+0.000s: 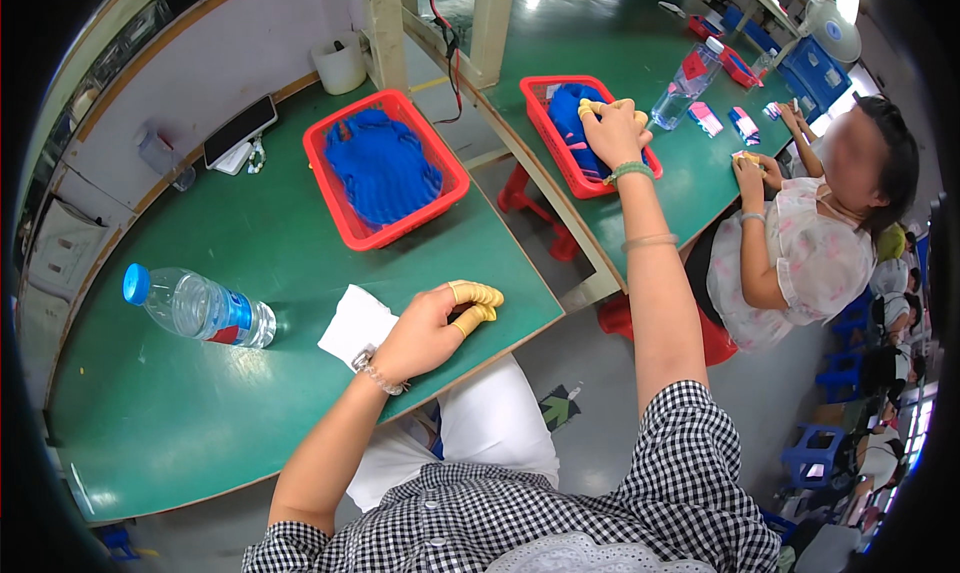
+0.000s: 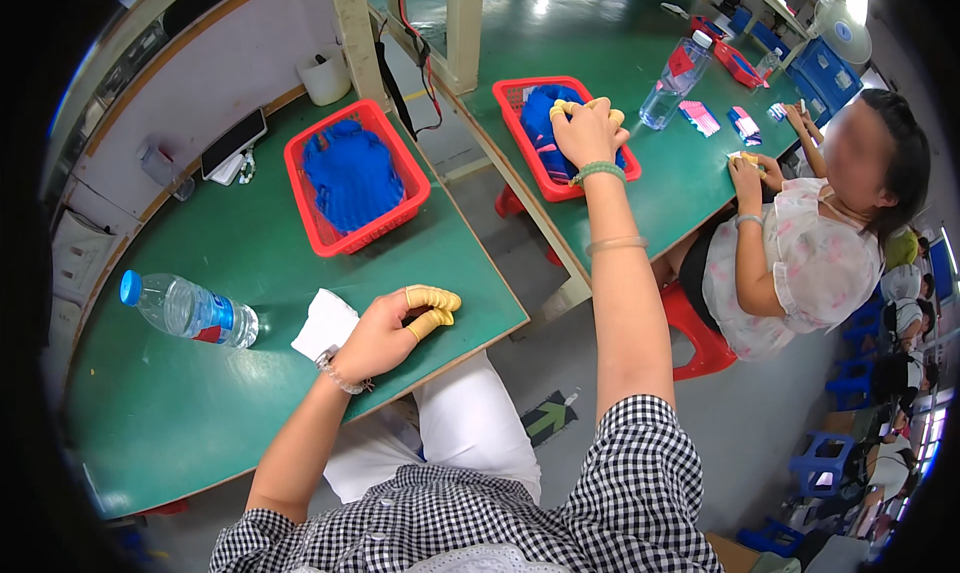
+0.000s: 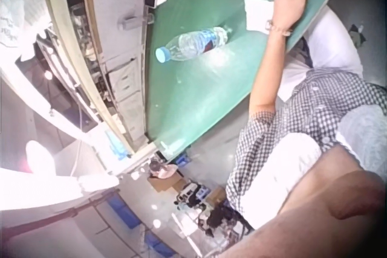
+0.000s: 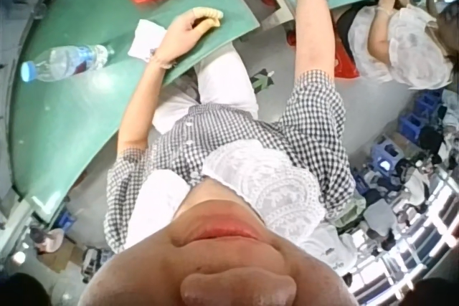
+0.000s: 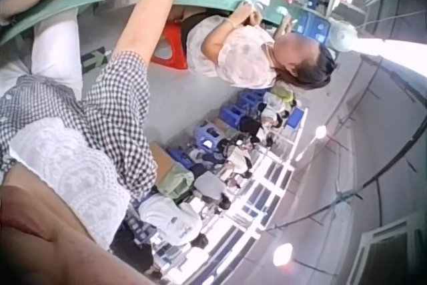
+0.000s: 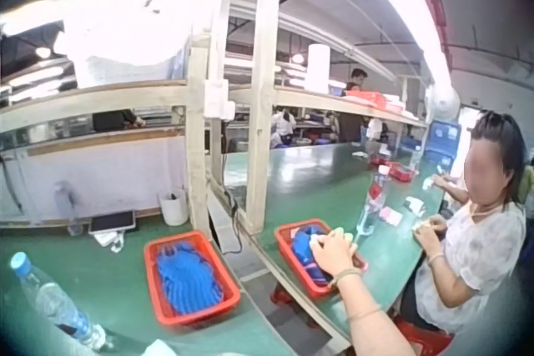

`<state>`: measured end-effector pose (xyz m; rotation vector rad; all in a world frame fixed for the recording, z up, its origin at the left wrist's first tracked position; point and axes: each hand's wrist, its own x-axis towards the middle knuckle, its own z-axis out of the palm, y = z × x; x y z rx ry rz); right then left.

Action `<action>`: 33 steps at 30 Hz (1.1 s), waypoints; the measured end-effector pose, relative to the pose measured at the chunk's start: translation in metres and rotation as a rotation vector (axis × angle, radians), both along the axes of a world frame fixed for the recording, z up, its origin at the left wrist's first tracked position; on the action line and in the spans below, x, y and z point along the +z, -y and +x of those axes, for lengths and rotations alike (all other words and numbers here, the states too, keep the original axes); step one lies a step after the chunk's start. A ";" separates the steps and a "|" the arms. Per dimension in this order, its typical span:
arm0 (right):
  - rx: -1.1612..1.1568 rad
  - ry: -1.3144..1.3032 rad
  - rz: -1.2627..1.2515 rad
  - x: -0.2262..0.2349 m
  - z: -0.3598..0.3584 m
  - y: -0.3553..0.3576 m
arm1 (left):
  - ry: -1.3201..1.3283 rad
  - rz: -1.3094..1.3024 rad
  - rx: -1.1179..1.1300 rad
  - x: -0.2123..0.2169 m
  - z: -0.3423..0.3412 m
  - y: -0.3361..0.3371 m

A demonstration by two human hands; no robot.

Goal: The person wipes small pink and blue components clean with a cloth and liquid from a water bottle.

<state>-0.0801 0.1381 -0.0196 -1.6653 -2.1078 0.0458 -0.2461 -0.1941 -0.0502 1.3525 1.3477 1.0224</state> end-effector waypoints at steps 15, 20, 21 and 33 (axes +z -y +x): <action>0.001 -0.011 -0.017 -0.003 0.001 -0.001 | -0.007 0.009 0.004 -0.001 0.001 0.002; -0.001 -0.013 -0.010 -0.002 0.003 0.001 | -0.021 0.011 -0.012 0.005 0.002 0.000; 0.035 -0.031 0.099 -0.002 0.002 0.003 | -0.014 0.011 -0.016 0.005 0.002 0.000; 0.105 -0.041 0.073 -0.008 0.003 -0.002 | -0.029 0.025 -0.001 0.005 0.003 0.002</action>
